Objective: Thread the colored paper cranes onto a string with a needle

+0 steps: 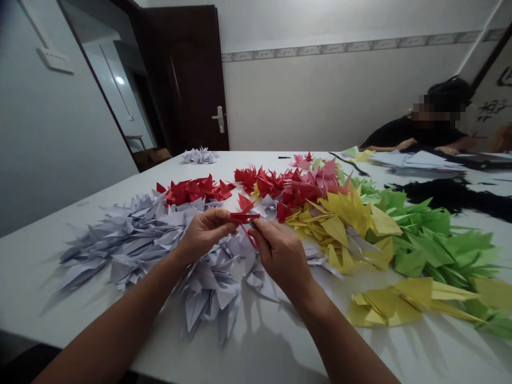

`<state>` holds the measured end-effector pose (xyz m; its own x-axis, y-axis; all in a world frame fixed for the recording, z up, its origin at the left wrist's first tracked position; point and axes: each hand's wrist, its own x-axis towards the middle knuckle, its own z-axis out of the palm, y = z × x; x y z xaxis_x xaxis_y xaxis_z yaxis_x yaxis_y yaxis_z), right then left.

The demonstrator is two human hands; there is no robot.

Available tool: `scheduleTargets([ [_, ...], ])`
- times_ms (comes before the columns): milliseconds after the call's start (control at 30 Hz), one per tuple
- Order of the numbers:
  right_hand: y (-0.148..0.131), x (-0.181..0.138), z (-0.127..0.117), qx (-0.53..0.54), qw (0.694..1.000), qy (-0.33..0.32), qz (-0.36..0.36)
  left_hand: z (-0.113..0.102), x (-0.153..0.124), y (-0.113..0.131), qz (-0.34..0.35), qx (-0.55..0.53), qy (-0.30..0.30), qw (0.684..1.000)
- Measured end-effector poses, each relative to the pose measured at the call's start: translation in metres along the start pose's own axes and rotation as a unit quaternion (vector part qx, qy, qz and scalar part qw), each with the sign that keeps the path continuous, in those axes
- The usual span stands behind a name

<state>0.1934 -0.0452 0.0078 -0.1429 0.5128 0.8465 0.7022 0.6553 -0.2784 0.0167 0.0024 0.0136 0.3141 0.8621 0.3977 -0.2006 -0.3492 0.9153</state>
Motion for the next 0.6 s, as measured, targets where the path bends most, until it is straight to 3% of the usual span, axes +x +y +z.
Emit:
scheduleTargets([
  [167,0.002,0.000,-0.001,0.025,0.998,0.017,0.049,-0.012,0.008,0.001,0.019,0.016,0.142,0.990],
  [333,0.013,-0.001,0.000,0.015,0.993,0.041,0.113,-0.042,0.023,0.016,-0.035,-0.172,0.300,0.938],
  [467,0.021,-0.002,0.000,0.006,0.984,0.025,0.176,-0.069,0.026,0.029,-0.035,-0.256,0.340,0.904],
  [600,0.027,-0.002,0.001,-0.018,0.967,-0.023,0.255,-0.072,0.022,0.030,-0.027,-0.231,0.319,0.919],
])
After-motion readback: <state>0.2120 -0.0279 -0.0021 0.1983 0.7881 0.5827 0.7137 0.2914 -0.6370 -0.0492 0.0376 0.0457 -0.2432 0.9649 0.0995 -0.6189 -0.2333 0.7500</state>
